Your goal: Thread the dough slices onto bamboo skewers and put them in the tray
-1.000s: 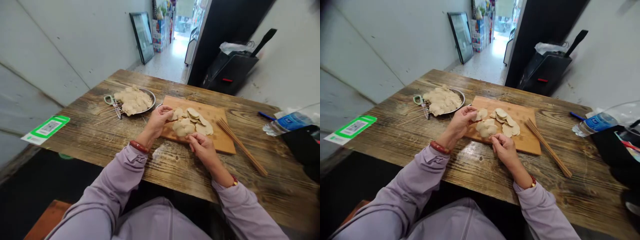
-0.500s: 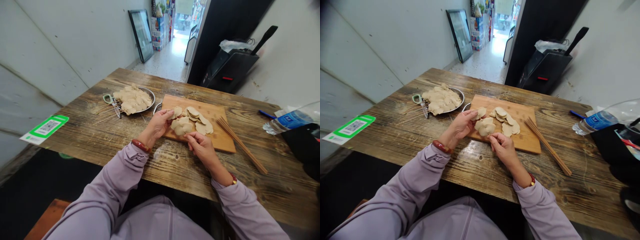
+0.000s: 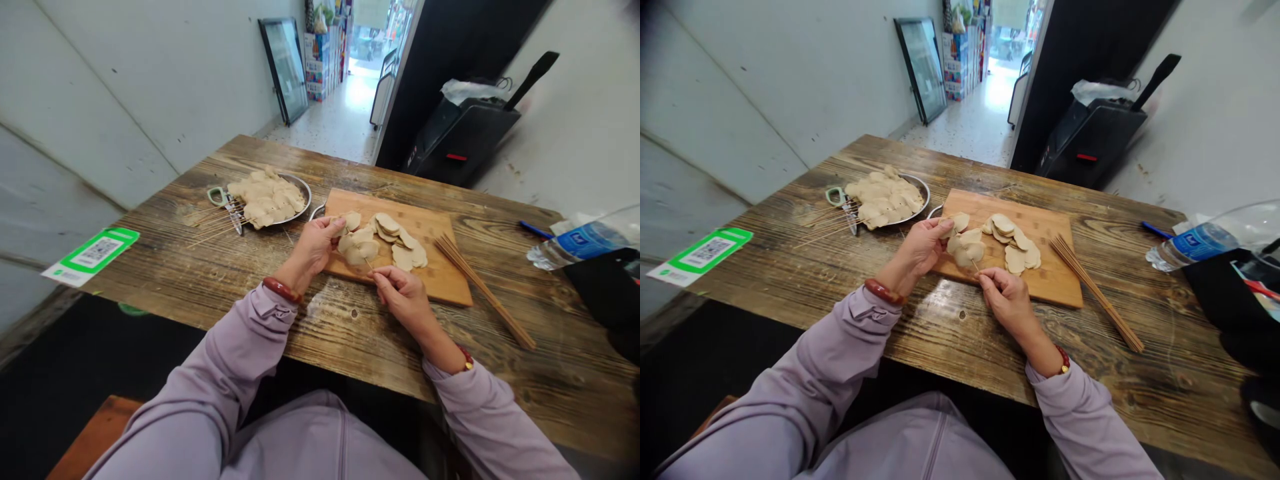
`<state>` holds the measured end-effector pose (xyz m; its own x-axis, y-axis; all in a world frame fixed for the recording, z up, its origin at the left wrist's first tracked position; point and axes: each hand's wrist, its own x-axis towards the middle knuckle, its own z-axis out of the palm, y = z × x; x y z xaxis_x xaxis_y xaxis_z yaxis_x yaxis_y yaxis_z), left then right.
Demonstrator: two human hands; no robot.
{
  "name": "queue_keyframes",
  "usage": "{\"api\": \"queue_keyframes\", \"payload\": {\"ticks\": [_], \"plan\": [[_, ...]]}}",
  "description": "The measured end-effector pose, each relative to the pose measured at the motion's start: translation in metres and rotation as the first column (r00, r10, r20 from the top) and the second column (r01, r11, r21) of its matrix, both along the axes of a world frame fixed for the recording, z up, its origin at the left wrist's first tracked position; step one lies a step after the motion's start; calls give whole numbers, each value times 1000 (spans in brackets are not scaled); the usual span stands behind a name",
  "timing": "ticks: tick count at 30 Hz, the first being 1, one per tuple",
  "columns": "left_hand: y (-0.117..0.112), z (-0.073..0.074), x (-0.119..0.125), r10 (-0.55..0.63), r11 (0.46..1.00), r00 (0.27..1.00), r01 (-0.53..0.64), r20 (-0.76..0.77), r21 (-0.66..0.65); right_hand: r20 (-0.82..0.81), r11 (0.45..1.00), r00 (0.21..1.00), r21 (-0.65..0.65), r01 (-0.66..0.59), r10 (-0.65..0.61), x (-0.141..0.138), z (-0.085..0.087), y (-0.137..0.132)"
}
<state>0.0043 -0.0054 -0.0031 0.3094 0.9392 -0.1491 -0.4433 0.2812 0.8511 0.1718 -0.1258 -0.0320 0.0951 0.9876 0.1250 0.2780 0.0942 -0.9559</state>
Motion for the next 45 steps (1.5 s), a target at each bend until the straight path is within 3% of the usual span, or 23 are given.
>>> {"api": "queue_keyframes", "payload": {"ticks": [7, 15, 18, 26, 32, 45], "plan": [[-1, -3, 1, -8, 1000, 1000, 8, 10, 18, 9, 1000, 1000, -10, 6, -6, -1, 1, 1], [-5, 8, 3, -107, 980, 989, 122, 100, -158, -171, 997, 984, -62, 40, -50, -4, 9, 3], [-12, 6, 10, -168, 971, 980, 183, 104, -153, -188, 997, 980, -50, 60, -69, -6, 9, 4], [-24, 9, 18, -127, 984, 986, 139, 105, -115, -73, 997, 995, 29, 66, -64, -11, -1, 7], [-28, 8, 19, -120, 988, 990, 127, 79, -91, 15, 990, 992, 62, 125, -126, -14, -1, 5], [-36, 1, 25, -186, 980, 977, 192, 106, -55, 4, 988, 989, 45, 145, -146, -15, -4, 4]]}}
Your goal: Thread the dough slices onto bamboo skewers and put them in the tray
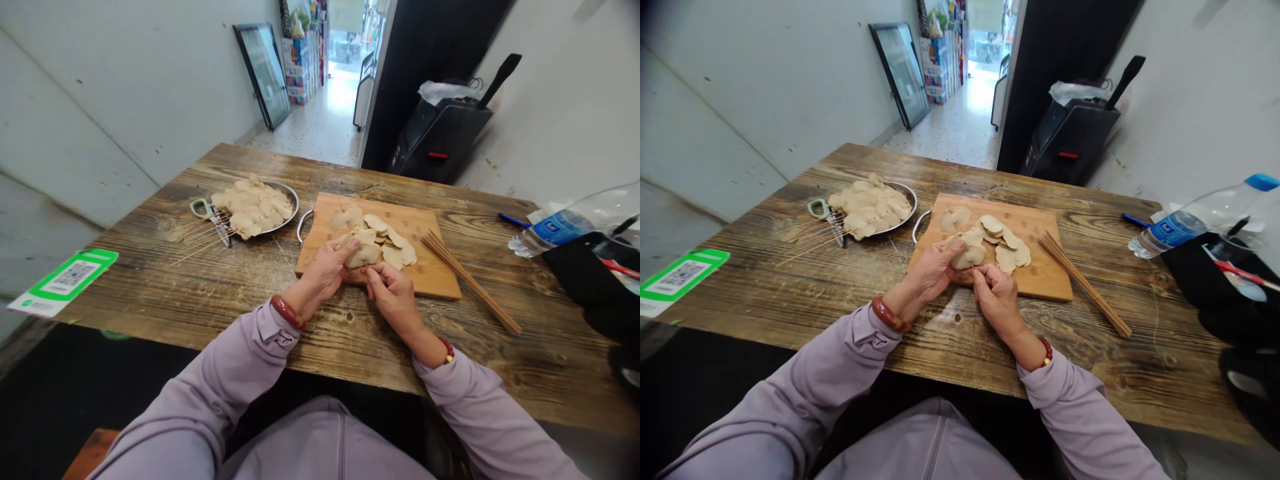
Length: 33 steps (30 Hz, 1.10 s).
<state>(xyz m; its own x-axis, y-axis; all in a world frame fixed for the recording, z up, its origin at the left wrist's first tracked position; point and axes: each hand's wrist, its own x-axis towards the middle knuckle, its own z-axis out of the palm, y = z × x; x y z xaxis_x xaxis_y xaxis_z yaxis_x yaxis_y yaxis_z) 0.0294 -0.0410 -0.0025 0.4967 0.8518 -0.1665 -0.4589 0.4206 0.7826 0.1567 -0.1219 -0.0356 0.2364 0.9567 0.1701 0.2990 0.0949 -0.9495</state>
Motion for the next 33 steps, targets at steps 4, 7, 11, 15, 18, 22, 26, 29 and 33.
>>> {"api": "queue_keyframes", "payload": {"ticks": [4, 7, 11, 15, 18, 22, 26, 29, 33], "plan": [[0, -4, 2, -22, 1000, 1000, 22, 11, 16, -10, 1000, 1000, -5, 8, -8, 0, 2, 1], [2, -1, 1, -29, 1000, 999, 29, 32, -6, -42, 1000, 999, -3, 2, -3, 0, 4, 1], [11, 4, -7, 53, 995, 999, -53, 7, -81, -102, 999, 995, -34, -19, 15, 2, 5, 0], [25, 5, -18, 186, 979, 983, -186, -7, -86, -102, 996, 993, -53, -70, 64, 2, 5, -1], [32, 5, -23, 197, 979, 980, -197, 4, -44, -52, 994, 995, -53, -91, 88, 2, 4, -2], [33, 7, -25, 161, 987, 987, -161, -23, -22, -9, 994, 995, -33, -104, 103, 2, 2, -3], [31, 10, -24, 184, 982, 982, -185, -54, -29, -1, 993, 993, -34, -114, 114, 2, 2, -3], [29, 11, -23, 191, 981, 979, -193, -72, -17, 11, 993, 993, -29, -115, 115, 2, 2, -4], [27, 7, -20, 193, 981, 978, -192, -82, 18, 24, 993, 993, -17, -113, 113, 2, 1, -5]]}}
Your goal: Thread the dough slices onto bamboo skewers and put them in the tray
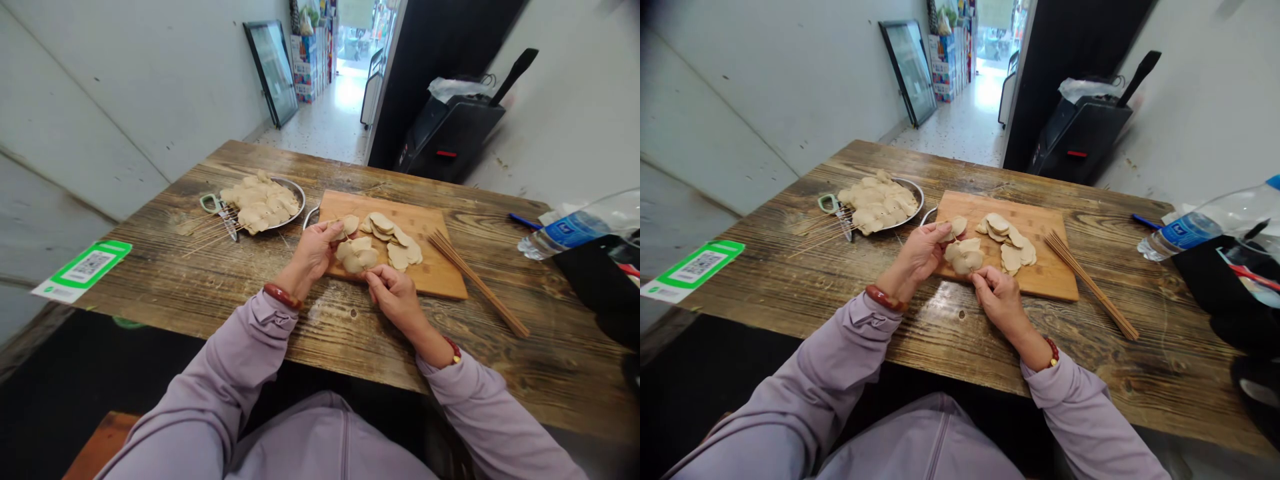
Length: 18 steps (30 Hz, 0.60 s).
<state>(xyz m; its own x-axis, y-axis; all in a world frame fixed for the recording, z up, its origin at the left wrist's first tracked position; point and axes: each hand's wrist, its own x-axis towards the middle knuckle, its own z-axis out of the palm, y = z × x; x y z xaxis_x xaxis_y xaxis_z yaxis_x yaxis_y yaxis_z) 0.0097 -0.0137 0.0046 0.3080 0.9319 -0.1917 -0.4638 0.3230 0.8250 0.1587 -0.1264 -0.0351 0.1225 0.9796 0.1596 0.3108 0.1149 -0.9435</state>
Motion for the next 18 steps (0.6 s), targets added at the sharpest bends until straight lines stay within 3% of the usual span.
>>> {"api": "queue_keyframes", "payload": {"ticks": [4, 9, 18], "plan": [[-1, -6, 3, -1, 999, 1000, 1, -8, 49, 23, 1000, 1000, 14, 4, -5, 1, -2, 1], [-1, -12, 4, 43, 996, 999, -41, -22, 75, 200, 989, 978, 149, 24, -54, 3, -3, 2], [-1, -7, 5, -8, 1000, 1000, 9, -15, 19, 354, 954, 923, 296, 40, -148, 4, -9, 1]]}}
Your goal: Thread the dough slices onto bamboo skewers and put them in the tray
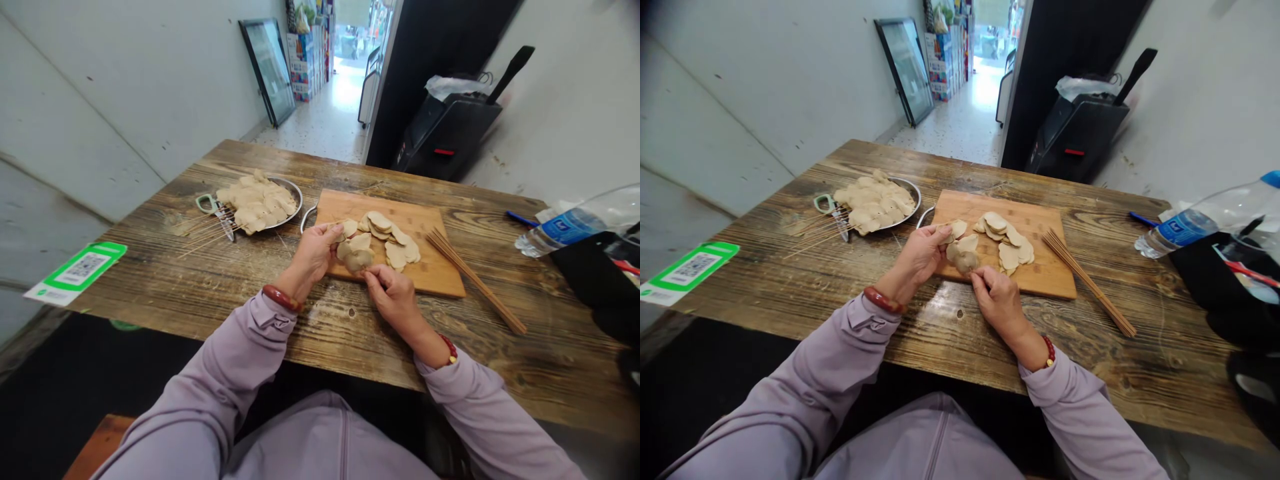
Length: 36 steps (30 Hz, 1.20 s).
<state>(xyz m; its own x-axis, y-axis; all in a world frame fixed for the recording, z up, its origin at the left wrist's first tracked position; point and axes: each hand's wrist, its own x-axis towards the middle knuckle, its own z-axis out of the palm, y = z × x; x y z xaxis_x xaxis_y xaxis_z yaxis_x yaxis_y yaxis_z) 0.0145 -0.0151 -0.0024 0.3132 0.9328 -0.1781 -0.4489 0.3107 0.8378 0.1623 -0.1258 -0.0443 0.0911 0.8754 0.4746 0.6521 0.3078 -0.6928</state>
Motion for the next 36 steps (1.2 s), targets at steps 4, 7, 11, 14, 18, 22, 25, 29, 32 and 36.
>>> {"api": "queue_keyframes", "payload": {"ticks": [4, 7, 11, 14, 18, 22, 25, 29, 32, 36], "plan": [[-1, -1, 1, 14, 1000, 1000, -14, -8, -19, 14, 1000, 1000, 19, 7, -7, 1, 0, 0], [-2, -2, 2, 12, 999, 1000, -13, -20, -32, 6, 1000, 1000, 20, 11, -11, 2, 1, 0], [-2, -2, 0, -10, 999, 1000, 10, -14, -43, -87, 999, 996, -51, -13, 9, 3, 5, 2], [-2, 1, -2, -47, 998, 999, 47, -5, -46, -264, 984, 965, -169, -59, 13, 3, 7, 5], [-3, 6, -4, -172, 983, 985, 171, -4, -68, -479, 971, 877, -220, -95, -23, 2, 8, 8], [-1, 9, -6, -184, 980, 982, 180, -44, -86, -524, 984, 850, -174, -37, -61, 11, 15, 11], [2, 10, -7, -132, 990, 986, 127, -105, -53, -556, 988, 818, -115, 102, -149, 30, 25, 13], [5, 6, -8, -72, 994, 974, 87, -213, 62, -618, 944, 736, -30, 329, -276, 61, 33, 19], [5, 1, -5, -54, 982, 950, 106, -308, 154, -670, 924, 685, -4, 383, -287, 74, 31, 26], [5, -4, 6, -67, 944, 895, 200, -442, 262, -669, 934, 689, -23, 357, -280, 78, 24, 33]]}}
